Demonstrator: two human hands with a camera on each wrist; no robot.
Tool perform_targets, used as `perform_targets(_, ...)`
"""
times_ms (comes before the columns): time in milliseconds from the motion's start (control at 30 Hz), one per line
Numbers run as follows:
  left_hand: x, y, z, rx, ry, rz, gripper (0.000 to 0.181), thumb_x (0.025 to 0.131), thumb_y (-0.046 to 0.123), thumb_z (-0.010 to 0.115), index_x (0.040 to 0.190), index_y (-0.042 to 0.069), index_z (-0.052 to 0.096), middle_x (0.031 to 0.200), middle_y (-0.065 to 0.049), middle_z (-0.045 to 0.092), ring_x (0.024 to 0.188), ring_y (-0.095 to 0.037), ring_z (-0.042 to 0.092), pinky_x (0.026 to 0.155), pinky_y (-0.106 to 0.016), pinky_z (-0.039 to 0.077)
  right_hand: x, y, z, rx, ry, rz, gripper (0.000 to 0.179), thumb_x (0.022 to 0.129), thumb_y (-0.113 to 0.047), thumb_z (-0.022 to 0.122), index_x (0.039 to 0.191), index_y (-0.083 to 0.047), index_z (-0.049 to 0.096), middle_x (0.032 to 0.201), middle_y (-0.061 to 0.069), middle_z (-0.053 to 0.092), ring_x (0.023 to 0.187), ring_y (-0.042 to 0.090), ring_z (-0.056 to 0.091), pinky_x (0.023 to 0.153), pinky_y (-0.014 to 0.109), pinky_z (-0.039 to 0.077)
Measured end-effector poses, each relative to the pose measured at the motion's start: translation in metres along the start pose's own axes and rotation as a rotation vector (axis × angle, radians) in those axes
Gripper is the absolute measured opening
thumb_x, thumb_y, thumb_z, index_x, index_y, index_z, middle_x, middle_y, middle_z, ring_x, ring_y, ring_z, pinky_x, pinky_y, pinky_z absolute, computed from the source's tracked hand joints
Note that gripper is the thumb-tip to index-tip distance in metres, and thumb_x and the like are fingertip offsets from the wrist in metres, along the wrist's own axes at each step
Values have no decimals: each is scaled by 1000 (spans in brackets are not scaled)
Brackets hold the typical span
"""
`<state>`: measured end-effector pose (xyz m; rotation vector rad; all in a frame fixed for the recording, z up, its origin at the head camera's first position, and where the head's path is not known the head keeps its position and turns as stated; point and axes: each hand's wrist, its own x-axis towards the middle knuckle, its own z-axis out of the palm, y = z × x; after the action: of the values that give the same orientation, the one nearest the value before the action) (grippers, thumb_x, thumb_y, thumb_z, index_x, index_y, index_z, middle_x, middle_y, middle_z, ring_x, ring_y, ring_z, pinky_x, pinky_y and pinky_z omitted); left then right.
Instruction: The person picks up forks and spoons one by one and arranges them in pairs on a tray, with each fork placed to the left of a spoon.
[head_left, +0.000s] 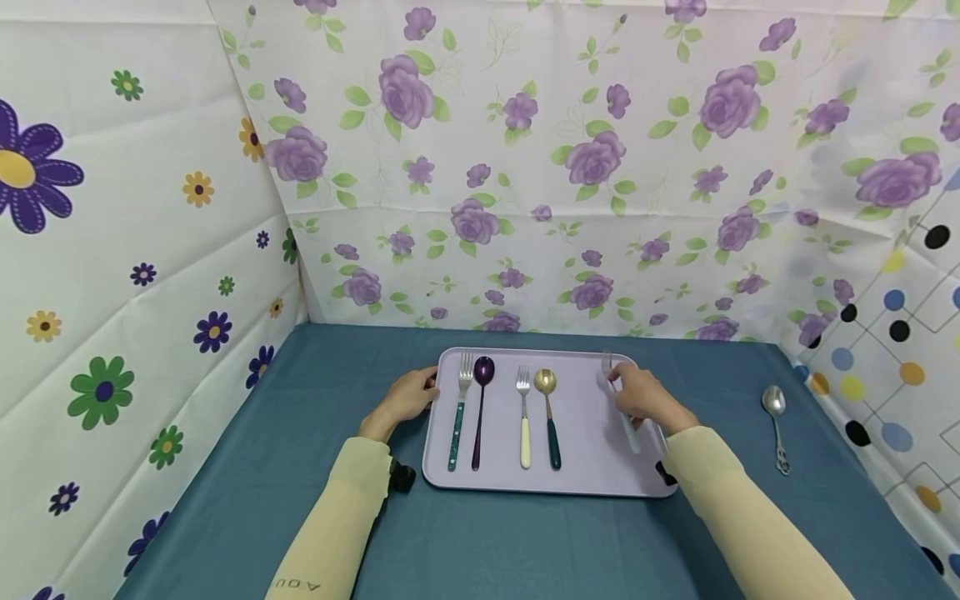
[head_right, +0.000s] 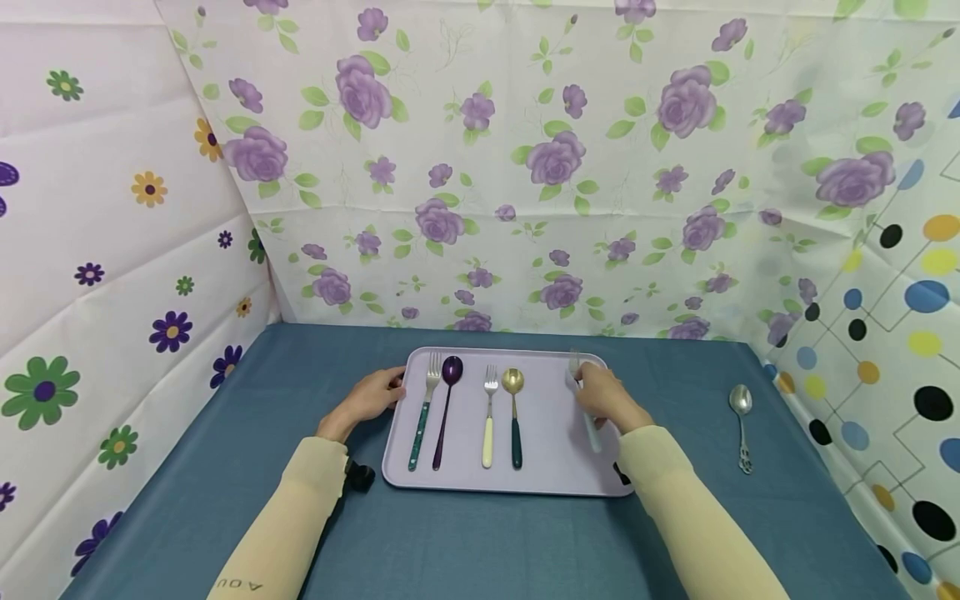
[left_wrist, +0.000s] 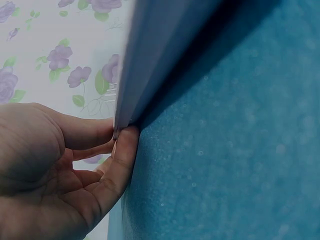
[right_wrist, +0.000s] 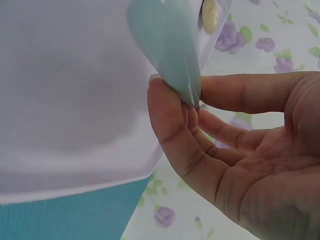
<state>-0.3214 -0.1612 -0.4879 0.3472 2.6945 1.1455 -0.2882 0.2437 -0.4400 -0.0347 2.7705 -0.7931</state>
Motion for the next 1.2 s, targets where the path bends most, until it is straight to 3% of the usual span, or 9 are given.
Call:
perform_targets(333,1,-3,2,-3,12,-1,50,106,4,55,154,-7,45,103,-12,64,93,-24,69,82,-40,58,6,-6,12,0,-18,-23,46,90,7,49,135,12,52,96,23,61,56,26,63,49,37,57)
perform_targets(867,2,-1,0,2,3,-4,50,106,5,55,153,-8,44,108,-15,66,95,-27,71,83,-41,58,7,-15,22,-25,-34,-13,44,91,7,54,135,13,51,101,28,62,59,26,65,49,35,58)
perform_targets(1200,2,0,1,3,11,-12,50,106,5,55,153,-7,45,109,-15,66,94,-26,70,84,-42,57,8,-22,26,-32,-60,14,44,92,6,54,135,12,51,95,22,62,57,24,63,51,34,57)
